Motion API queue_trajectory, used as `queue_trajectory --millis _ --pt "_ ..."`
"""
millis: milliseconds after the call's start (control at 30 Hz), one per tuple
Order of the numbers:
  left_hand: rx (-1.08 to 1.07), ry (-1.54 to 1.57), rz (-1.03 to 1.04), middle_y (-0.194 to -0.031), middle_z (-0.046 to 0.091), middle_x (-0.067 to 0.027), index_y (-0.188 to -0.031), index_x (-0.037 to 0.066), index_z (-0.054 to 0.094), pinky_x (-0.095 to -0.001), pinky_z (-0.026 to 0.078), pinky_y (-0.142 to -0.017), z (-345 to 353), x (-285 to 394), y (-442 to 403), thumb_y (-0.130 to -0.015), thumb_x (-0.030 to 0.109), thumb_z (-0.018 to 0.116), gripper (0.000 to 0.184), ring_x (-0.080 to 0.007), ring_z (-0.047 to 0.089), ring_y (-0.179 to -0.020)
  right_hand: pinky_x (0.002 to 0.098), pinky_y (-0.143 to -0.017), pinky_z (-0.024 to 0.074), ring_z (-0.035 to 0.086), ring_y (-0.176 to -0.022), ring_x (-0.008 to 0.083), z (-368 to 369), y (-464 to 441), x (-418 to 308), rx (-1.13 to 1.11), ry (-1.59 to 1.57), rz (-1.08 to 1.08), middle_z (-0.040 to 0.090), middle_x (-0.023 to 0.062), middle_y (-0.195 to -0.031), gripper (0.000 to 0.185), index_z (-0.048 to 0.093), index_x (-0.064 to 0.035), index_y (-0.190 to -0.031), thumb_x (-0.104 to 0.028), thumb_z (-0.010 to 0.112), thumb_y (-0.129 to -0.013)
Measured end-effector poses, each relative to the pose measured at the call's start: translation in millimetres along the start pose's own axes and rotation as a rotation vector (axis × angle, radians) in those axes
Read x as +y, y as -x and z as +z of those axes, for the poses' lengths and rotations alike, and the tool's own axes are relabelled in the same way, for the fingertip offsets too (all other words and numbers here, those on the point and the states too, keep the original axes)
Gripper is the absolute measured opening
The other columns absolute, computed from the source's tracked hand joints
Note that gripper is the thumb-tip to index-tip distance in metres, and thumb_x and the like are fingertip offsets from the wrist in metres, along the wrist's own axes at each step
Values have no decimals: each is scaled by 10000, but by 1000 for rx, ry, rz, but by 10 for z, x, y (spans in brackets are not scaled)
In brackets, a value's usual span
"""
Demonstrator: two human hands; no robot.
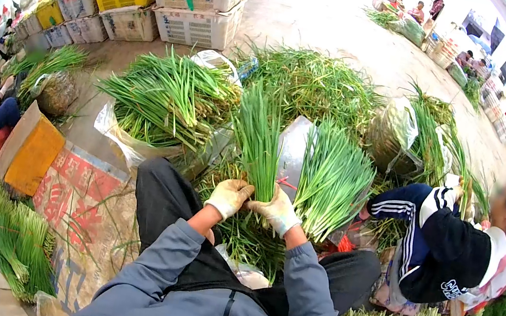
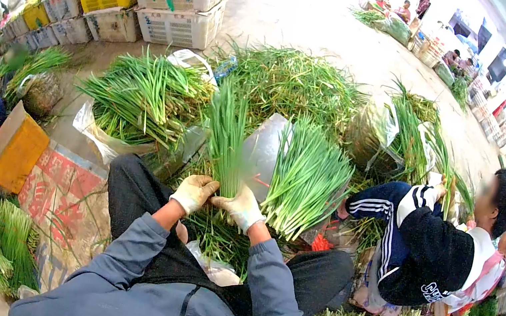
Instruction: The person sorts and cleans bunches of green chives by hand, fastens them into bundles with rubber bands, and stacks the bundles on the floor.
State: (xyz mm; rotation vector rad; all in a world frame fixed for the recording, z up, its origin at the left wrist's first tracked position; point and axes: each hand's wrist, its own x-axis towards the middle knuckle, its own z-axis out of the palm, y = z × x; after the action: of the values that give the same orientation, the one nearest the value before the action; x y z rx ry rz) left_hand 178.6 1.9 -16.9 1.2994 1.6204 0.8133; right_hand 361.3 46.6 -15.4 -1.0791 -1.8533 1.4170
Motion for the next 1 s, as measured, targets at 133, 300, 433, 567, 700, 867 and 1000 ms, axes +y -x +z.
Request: queue_trajectory --millis 133,300,433,567,700,867,1000 --pt "297 -349 229 -879 733 -120 -978 31 728 -338 538 -732 -34 -395 -135 -964 285 589 290 -219 685 -757 355 -951 496 652 -1049 248 -111 -14 -30 76 20 54 693 156 -1150 624 590 -5 -1234 -204 866 -712" --pt "234 -381 -127 -963 731 -169 -1084 51 697 -432 535 -802 -392 -552 -77 -916 290 618 303 -375 676 -843 331 -923 512 666 -1003 214 -341 -9 70 171 -107 119 708 128 -1107 556 595 -1 -1211 -198 837 -750" --pt "240 -663 -156 -1267 631 -192 -1356 45 528 -414 494 -976 -261 -202 116 -869 273 675 557 -350 622 -1108 326 -918 516 668 -986 198 -426 34 2 140 -172 176 709 116 -1098 548 600 -15 -1214 -209 829 -754" --pt "400 -391 263 -1460 503 -183 -1482 65 392 -389 441 -1088 -190 268 112 -890 307 671 698 -335 510 -1330 301 -744 552 652 -789 143 -365 122 -146 143 -58 117 692 68 -962 461 571 5 -1176 -62 807 -786" --pt "317 -426 519 -1262 628 -173 -1323 116 558 -425 518 -944 25 570 17 -881 224 667 468 -339 635 -1119 296 -736 547 655 -802 138 -294 50 -3 104 -66 16 694 61 -959 463 578 -5 -1190 -72 804 -791" --pt "246 -561 561 -931 676 -105 -965 122 700 -397 532 -798 -5 292 -8 -833 106 639 146 -320 661 -909 301 -813 550 668 -898 142 -471 162 -154 120 -149 161 707 65 -1053 472 581 25 -1202 -87 802 -801" --pt "26 -633 572 -829 669 -109 -871 130 691 -433 536 -726 64 -154 242 -819 105 623 89 -343 669 -822 303 -753 552 669 -794 156 -596 137 -25 201 -213 84 704 81 -939 424 574 46 -1167 -75 773 -812"
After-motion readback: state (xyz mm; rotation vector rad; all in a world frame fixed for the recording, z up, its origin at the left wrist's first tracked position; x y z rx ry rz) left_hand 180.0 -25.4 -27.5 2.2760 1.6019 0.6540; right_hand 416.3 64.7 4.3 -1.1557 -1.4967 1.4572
